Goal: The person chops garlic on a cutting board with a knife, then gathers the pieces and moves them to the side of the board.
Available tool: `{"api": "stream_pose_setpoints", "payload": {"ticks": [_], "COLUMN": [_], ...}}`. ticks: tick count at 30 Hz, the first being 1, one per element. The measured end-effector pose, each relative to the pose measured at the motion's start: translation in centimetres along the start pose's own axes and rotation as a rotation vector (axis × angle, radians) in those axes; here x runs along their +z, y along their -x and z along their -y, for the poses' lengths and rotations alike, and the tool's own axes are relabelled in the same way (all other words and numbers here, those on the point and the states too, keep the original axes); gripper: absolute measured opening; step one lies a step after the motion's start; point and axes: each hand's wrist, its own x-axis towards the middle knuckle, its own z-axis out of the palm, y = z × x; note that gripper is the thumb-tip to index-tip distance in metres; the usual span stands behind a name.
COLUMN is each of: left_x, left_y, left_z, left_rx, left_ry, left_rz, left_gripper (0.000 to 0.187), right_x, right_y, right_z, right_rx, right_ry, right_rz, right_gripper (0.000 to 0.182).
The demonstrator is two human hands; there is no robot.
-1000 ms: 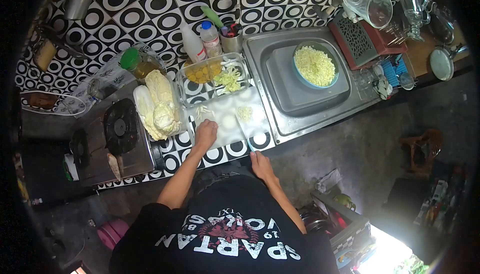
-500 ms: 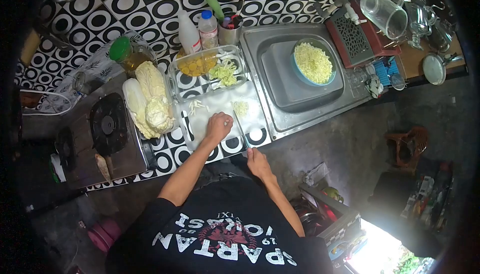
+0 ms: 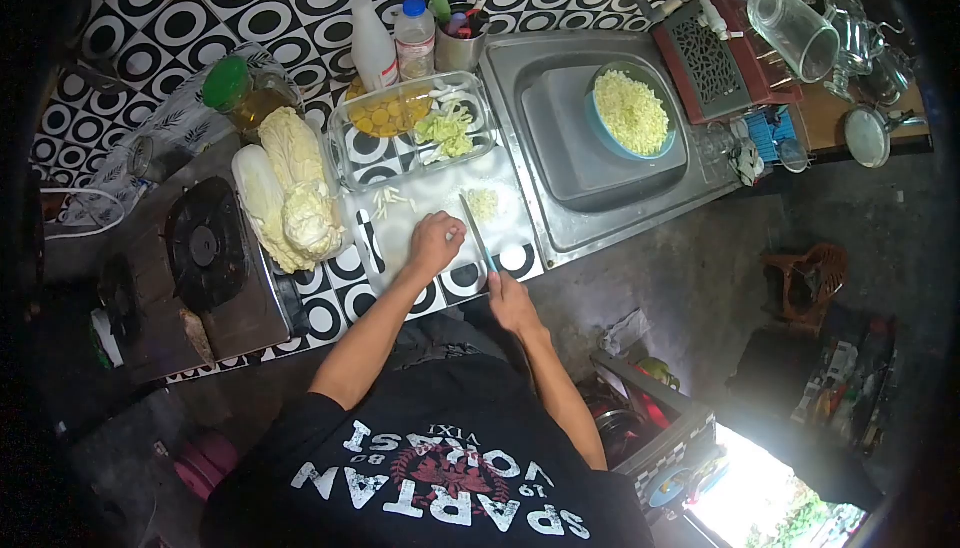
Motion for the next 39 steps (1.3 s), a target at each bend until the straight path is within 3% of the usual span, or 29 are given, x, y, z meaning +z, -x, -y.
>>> {"api": "stream_pose_setpoints", "payload": {"ticks": [11,17,29,34,39], "left_x": [-0.5,-0.2,-0.6,0.0,0.2], "left_y": [-0.1,0.1,0.2,0.5,0.3], "left_z": [-0.4,-0.2,0.2,0.8,1.1], "left_rx": [-0.025,-0.035,0.043,-0.049,-0.044], "left_ry": [0.008,0.025,0.059,0.112,0.155], "left_rz": [0.032,-0.007,-0.014,-0.035,-0.038], "left_gripper": [0.003,0.002,0.006,0.006,0.002], "right_x": [2.0,1.0,2.2,1.3,3.3], "right_y": [-2.5,-1.2,-3.5,-1.6,-1.0], "right_z": [-0.5,-0.1,-0.2,0.8,0.8], "right_rx": [-0.018,-0.039,-0.082,0.002,-0.012], "right_ry": [0.044,-0.009,0.047,0.031,0.056], "right_rz": [-0.065,0.026,-0.100,-0.017,-0.094], "right_gripper": [0.044,0.045,0.042,0.044,0.043]}}
